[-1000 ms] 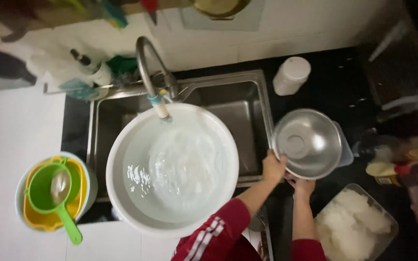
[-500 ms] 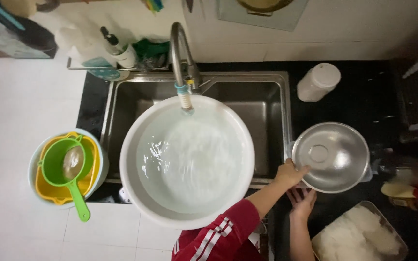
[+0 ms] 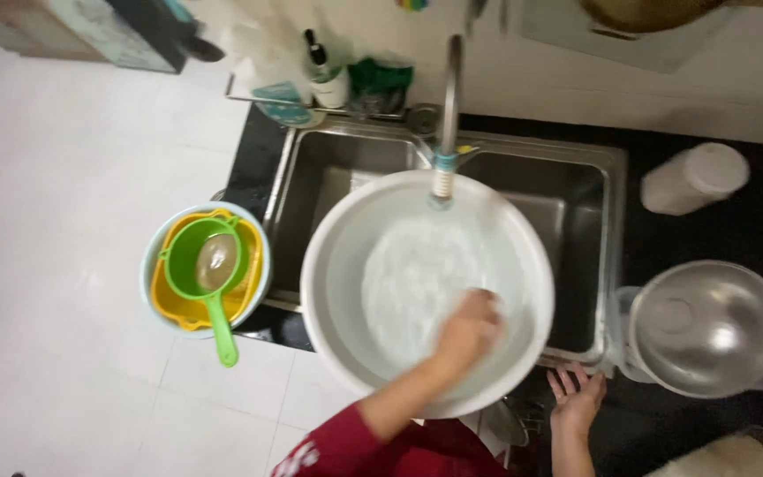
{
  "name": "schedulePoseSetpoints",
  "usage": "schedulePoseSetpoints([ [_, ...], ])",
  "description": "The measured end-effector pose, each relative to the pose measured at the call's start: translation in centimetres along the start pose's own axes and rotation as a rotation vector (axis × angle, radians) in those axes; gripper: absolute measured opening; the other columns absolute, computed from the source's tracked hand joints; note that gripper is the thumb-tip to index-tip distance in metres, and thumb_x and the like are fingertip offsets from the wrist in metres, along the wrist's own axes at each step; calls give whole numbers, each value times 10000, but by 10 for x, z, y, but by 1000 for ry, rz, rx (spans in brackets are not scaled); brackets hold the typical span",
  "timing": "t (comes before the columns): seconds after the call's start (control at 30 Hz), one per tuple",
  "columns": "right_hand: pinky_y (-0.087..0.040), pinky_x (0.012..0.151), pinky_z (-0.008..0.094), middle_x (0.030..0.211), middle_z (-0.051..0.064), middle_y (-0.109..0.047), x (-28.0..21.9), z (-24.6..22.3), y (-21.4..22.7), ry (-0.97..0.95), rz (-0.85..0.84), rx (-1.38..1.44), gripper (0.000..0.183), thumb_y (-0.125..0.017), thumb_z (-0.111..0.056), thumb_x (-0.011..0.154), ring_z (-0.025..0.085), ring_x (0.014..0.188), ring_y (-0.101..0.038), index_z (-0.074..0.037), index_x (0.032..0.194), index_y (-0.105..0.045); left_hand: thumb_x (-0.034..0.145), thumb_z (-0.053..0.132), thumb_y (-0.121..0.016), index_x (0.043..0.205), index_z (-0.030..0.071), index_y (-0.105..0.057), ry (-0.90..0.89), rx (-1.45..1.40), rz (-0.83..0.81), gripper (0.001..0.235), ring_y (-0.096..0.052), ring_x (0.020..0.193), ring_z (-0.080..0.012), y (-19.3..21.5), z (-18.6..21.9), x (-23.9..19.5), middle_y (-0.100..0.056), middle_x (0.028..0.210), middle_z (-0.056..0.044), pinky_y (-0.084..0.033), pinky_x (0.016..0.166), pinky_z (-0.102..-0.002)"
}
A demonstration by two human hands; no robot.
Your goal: The person washes rice in a metal strainer under running water in a white basin placed in a kitchen sink. They agitate the rice with their hands, rinse it multiple times, and then drain the water. Finally, they place the strainer aside and pour out the remaining water from the basin.
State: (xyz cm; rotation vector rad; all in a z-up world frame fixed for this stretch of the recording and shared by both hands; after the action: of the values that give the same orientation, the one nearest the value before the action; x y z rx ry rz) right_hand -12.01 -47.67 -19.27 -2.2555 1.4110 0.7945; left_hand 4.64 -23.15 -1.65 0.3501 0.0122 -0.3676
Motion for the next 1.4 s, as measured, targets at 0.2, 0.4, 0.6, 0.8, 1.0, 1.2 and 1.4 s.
schedulePoseSetpoints([
  [0.2,-530,948,431,1400,122,-502,-49,-13,-27,215,2,-79,598,-500,-189,1075,260,1141,-613,-179,1572,-168,860,127,-628,1302,7,-606,48,820,742,458,-541,1165,-387,276,-124,-80,-614,1271,-197,-395,1055,-492],
  [0.4,-335,1171,483,1534,299,-364,-143,-86,-75,816,-67,-290,685,-433,80,1050,389,1412,-401,-48,1601,-46,802,533,-773,1337,5,-568,688,1113,856,779,-583,1081,-442,406,-202,-171,-680,1226,-218,-473,855,-558],
  [0.6,-276,1234,546,1539,391,-352,-222,-117,-125,1034,-60,-344,813,-460,123,952,482,1430,-358,-69,1604,-15,822,453,-778,1442,-1,-473,778,830,716,827,-613,1088,-471,426,-200,-160,-689,1216,-226,-477,930,-530],
  [0.8,-328,1214,548,1522,303,-384,-259,-94,-158,1039,-217,-299,750,-501,7,967,429,1388,-424,-60,1599,-104,887,235,-700,1421,-6,-463,741,445,829,632,-600,1020,-457,423,-185,-166,-643,1142,-277,-469,878,-545],
  [1.0,-426,1183,420,1388,241,-539,-281,-65,-184,1040,-416,-383,718,-520,-97,964,344,1303,-538,29,1563,-145,903,201,-734,1417,21,-458,569,389,998,610,-616,914,-358,422,-128,-173,-631,1060,-200,-485,862,-476],
  [1.2,-461,1131,403,1262,149,-685,-316,-45,-224,765,-1030,-482,344,-469,-157,995,264,1231,-628,-14,1282,-593,989,107,-582,1414,72,-436,113,58,880,450,-548,890,-190,367,-62,-153,-565,1035,-125,-454,828,-295],
  [1.4,-453,1132,421,1442,178,-590,-312,-55,-210,330,-1274,-238,533,-440,-318,1047,282,1319,-593,13,1465,-429,950,163,-609,1322,54,-575,-116,-71,416,390,-650,1122,-218,209,9,-85,-638,1274,-118,-525,965,-329],
])
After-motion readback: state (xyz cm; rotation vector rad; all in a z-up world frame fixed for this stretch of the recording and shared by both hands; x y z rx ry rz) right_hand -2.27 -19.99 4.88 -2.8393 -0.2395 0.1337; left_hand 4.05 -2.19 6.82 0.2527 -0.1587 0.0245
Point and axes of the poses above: each hand's wrist, its own x-axis towards the middle knuckle, its own y-axis out of the back of the hand, z = x × y, the point moved 7 cm from there along x, towards the middle knuckle
